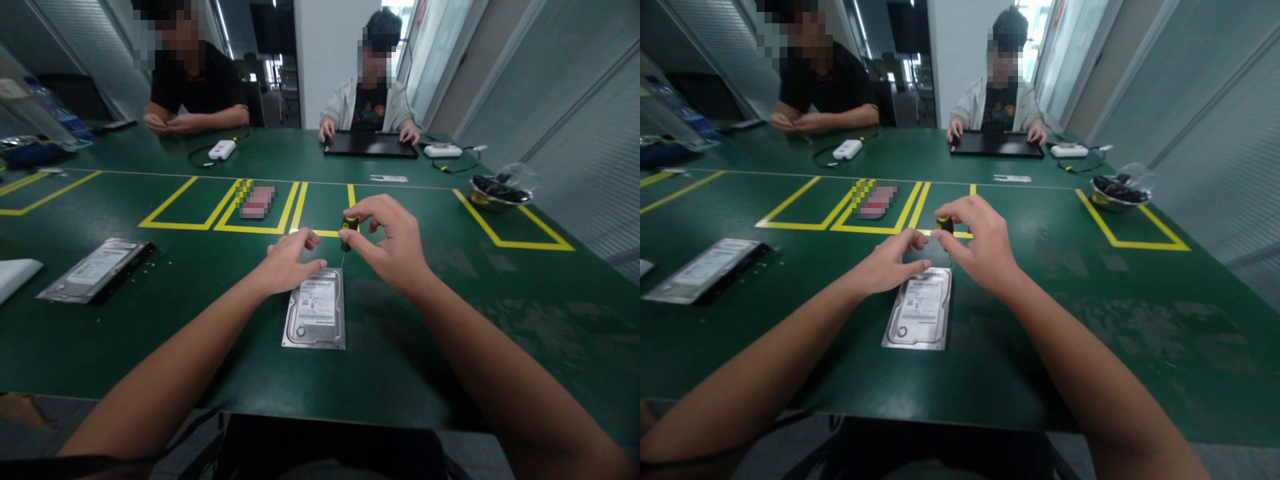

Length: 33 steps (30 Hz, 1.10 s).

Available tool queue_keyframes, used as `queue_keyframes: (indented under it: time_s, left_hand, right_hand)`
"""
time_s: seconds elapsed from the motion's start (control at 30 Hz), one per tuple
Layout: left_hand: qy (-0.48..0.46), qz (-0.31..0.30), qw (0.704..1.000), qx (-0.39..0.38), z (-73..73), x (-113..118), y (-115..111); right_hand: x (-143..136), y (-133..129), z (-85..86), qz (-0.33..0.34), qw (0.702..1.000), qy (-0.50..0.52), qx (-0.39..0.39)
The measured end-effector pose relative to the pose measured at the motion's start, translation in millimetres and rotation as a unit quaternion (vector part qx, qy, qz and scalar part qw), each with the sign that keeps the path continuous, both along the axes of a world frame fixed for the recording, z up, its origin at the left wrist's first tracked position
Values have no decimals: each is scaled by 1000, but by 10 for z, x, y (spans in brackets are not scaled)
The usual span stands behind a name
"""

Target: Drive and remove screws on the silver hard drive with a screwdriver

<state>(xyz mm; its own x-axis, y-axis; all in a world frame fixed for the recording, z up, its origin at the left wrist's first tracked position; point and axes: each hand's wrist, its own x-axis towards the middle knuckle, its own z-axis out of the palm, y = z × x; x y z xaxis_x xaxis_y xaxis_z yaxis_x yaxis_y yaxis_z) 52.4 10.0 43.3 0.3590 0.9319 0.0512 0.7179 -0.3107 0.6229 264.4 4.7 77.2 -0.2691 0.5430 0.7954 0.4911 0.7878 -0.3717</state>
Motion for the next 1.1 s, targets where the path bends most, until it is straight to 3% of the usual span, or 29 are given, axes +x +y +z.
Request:
queue_keyframes:
  time_s: [0.13, 0.23, 0.47, 0.97, 1.1]
  left_hand:
    - [-127, 38, 991, -33, -161, -145, -82]
    - [-141, 47, 987, -63, -267, -252, -108]
    - [-134, 0, 986, -98, -445, -433, -55]
    - [-99, -26, 991, -84, -548, -469, -12]
    - [-82, -49, 991, -91, -508, -489, -16]
  right_hand:
    - [-7, -5, -5, -7, 1000, 4, -10]
    - [-14, -7, -8, -5, 1000, 4, -13]
    - [-11, -12, 1, -1, 1000, 6, -13]
    - [-25, -6, -23, -23, 1000, -16, -3]
    - [-24, -14, -20, -28, 999, -16, -5]
